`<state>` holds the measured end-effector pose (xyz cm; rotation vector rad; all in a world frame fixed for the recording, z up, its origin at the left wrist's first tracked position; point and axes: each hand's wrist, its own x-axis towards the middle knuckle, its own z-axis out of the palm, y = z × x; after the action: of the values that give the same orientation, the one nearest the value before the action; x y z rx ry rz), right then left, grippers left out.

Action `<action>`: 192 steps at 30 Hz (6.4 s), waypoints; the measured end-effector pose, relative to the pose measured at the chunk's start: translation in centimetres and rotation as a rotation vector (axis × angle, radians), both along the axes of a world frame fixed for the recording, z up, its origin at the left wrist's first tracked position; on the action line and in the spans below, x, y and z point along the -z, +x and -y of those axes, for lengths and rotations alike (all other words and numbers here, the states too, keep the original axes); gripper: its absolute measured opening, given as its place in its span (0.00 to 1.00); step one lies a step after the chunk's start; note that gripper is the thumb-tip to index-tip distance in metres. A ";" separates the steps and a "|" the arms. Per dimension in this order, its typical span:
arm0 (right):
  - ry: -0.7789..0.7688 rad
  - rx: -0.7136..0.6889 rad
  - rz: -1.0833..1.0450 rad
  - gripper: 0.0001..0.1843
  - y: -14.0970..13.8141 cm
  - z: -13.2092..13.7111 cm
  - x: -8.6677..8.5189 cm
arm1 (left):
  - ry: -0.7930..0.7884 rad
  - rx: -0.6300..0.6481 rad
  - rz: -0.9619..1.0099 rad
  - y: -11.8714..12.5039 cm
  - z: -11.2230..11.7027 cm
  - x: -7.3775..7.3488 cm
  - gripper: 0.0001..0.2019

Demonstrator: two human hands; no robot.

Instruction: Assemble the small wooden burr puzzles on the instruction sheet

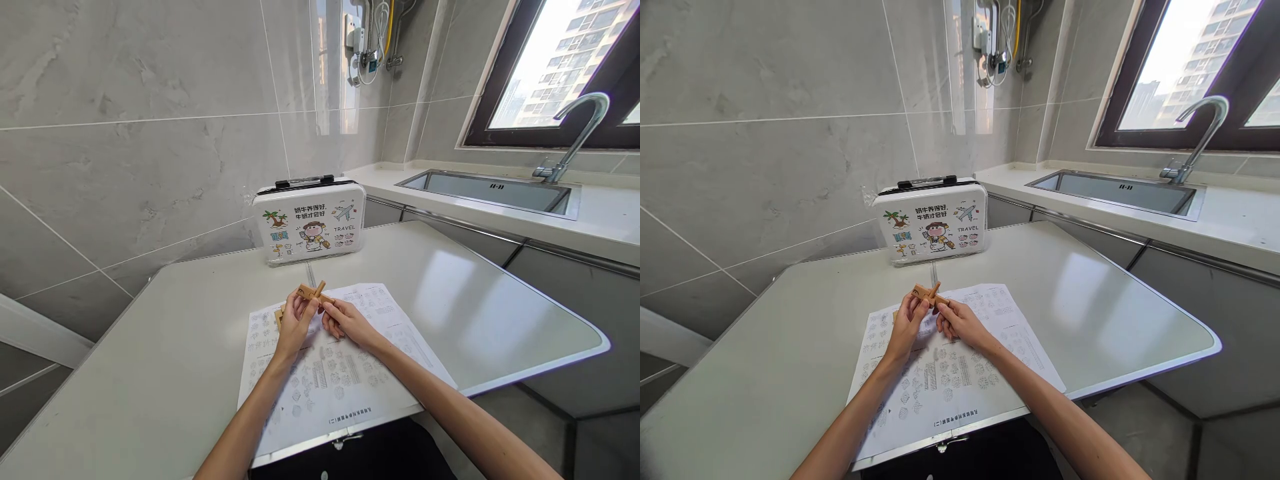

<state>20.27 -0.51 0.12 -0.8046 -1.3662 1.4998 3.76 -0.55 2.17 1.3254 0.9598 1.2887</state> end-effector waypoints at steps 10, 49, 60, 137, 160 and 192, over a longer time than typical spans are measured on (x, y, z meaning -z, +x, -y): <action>-0.324 0.411 -0.268 0.25 1.5 -0.8 -0.5 | -0.037 -0.048 -0.025 0.1 0.0 0.5 0.25; -0.299 0.652 -0.598 0.13 4.2 -3.1 2.7 | 0.110 -0.176 -0.495 0.6 1.0 1.4 0.16; -0.314 0.574 -0.544 0.17 3.7 -2.6 1.6 | 0.121 -0.145 -0.528 0.6 1.0 1.7 0.15; 0.074 0.312 0.292 0.12 0.2 0.5 0.5 | 0.348 -0.017 -1.081 -9.6 -2.7 0.7 0.36; 0.061 0.301 0.285 0.12 0.2 0.5 0.3 | 0.335 -0.015 -1.037 -10.7 -2.9 0.3 0.38; 0.103 0.284 0.309 0.11 0.2 0.6 0.1 | 0.376 0.061 -0.944 -7.1 -1.3 0.7 0.39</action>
<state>20.44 -1.13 -0.02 -1.1467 -1.4671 1.1084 -3.36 0.71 1.47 2.3294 1.3102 0.7784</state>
